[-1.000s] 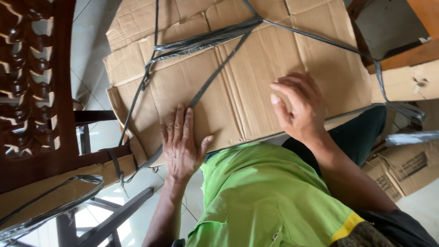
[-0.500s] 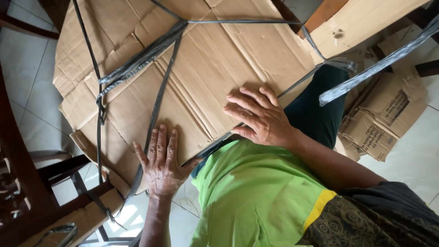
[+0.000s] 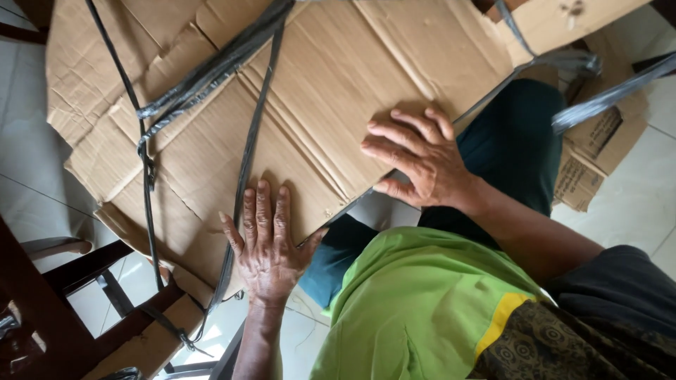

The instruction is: The person secures cardboard packaging onto wooden chair parts by wrapping and knotting plastic straps around them.

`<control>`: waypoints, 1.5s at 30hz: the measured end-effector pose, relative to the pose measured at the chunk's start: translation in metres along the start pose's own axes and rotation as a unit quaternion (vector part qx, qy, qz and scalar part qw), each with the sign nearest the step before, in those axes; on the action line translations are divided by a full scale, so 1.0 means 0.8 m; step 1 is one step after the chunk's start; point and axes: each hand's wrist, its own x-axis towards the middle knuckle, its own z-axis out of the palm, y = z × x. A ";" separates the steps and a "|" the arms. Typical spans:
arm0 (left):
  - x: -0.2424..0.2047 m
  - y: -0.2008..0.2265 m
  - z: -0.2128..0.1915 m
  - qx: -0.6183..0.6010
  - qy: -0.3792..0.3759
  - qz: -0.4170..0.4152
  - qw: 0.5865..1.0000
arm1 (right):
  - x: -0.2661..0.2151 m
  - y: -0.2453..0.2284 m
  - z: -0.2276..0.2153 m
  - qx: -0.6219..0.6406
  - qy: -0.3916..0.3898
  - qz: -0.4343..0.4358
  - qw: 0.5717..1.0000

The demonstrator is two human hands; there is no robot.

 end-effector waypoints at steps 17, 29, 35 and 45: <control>0.002 -0.005 -0.018 -0.030 -0.083 0.025 0.996 | 0.004 -0.027 0.009 -0.065 -0.012 0.119 0.991; 0.004 -0.006 -0.003 -0.009 -0.046 0.033 0.998 | 0.014 -0.031 -0.002 -0.028 0.027 0.121 0.992; 0.000 -0.006 0.000 0.005 -0.037 0.032 0.999 | 0.007 -0.024 0.007 -0.038 0.053 0.090 0.994; 0.000 0.002 -0.008 0.002 -0.031 0.034 0.999 | -0.040 0.000 -0.057 0.209 0.091 0.002 0.974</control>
